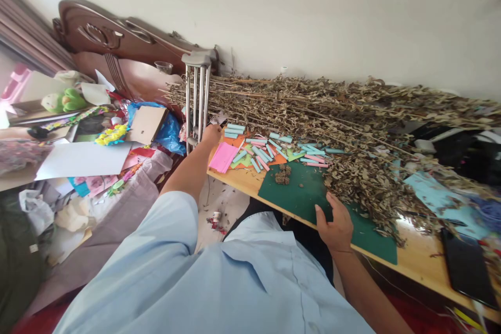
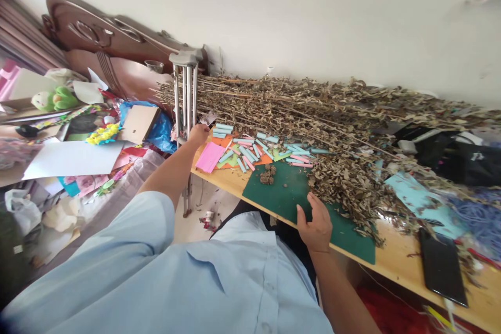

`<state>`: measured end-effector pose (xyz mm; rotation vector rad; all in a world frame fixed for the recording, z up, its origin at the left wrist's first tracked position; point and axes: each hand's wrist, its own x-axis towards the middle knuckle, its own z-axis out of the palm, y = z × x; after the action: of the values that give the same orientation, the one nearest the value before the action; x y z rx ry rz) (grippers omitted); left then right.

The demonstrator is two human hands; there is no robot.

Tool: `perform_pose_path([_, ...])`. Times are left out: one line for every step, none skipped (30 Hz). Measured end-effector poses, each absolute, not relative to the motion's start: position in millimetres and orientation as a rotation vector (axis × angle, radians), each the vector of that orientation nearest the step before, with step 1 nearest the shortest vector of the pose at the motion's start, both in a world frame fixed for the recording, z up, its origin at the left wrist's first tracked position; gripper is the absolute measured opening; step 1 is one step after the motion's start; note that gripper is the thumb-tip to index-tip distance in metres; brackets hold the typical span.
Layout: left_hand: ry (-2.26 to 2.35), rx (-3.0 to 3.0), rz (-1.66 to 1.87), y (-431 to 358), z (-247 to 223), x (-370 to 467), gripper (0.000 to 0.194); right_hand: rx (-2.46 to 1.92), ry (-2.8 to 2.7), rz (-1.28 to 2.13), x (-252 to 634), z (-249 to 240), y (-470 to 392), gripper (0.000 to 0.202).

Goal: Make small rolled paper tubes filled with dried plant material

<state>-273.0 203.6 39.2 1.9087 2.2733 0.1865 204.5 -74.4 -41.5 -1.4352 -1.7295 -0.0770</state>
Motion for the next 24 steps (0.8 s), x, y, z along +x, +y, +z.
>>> perform_pose_path([2.298,1.835,0.235,202,38,-278,0.027,-1.44,-1.725,-0.075,205,-42,-75,0.049])
perform_pose_path([2.311,1.767,0.277,200,37,-283,0.025,-1.444,-1.722,-0.074,205,-43,-75,0.048])
perform_pose_path([2.313,1.712,0.306,198,35,-285,0.023,-1.445,-1.721,-0.075,206,-44,-75,0.048])
perform_pose_path([2.304,1.676,0.316,196,34,-287,0.023,-1.442,-1.724,-0.077,206,-45,-75,0.048])
perform_pose_path([2.294,1.65,0.314,195,32,-287,0.024,-1.439,-1.728,-0.081,206,-45,-75,0.049])
perform_pose_path([2.285,1.636,0.304,194,30,-286,0.025,-1.436,-1.732,-0.084,206,-46,-75,0.049])
perform_pose_path([2.278,1.636,0.292,195,28,-284,0.025,-1.435,-1.734,-0.087,206,-45,-75,0.049])
perform_pose_path([2.274,1.648,0.278,196,26,-281,0.025,-1.435,-1.734,-0.09,206,-45,-75,0.048])
perform_pose_path([2.274,1.67,0.264,197,24,-277,0.024,-1.436,-1.734,-0.093,206,-45,-75,0.048])
perform_pose_path([2.274,1.696,0.25,199,22,-274,0.023,-1.437,-1.733,-0.095,206,-44,-75,0.047])
perform_pose_path([2.275,1.717,0.239,201,21,-270,0.023,-1.436,-1.733,-0.098,206,-44,-74,0.047])
perform_pose_path([2.276,1.728,0.229,203,20,-267,0.023,-1.433,-1.734,-0.101,206,-44,-74,0.047])
perform_pose_path([2.275,1.731,0.222,205,20,-263,0.023,-1.429,-1.734,-0.105,206,-44,-74,0.047])
perform_pose_path([2.274,1.732,0.217,207,20,-261,0.023,-1.426,-1.734,-0.11,205,-44,-74,0.047])
perform_pose_path([2.271,1.733,0.213,208,20,-259,0.024,-1.427,-1.733,-0.113,205,-44,-74,0.048])
perform_pose_path([2.266,1.736,0.211,209,20,-257,0.025,-1.43,-1.732,-0.117,205,-43,-74,0.048])
perform_pose_path([2.26,1.745,0.208,209,21,-256,0.026,-1.432,-1.731,-0.124,204,-43,-74,0.048])
perform_pose_path([2.255,1.759,0.208,209,21,-255,0.026,-1.434,-1.732,-0.129,204,-43,-74,0.048])
perform_pose_path([2.251,1.775,0.206,208,22,-256,0.026,-1.437,-1.733,-0.131,204,-42,-74,0.047])
perform_pose_path([2.247,1.794,0.209,207,23,-256,0.025,-1.436,-1.734,-0.132,203,-42,-74,0.047])
perform_pose_path([2.248,1.809,0.22,207,24,-257,0.024,-1.446,-1.743,-0.111,203,-41,-74,0.047])
perform_pose_path([2.245,1.818,0.236,206,25,-258,0.023,-1.457,-1.739,-0.091,203,-41,-74,0.046])
perform_pose_path([2.243,1.803,0.262,205,27,-258,0.022,-1.469,-1.733,-0.075,203,-40,-74,0.044])
perform_pose_path([2.254,1.774,0.296,205,29,-258,0.021,-1.485,-1.731,-0.057,203,-40,-74,0.044])
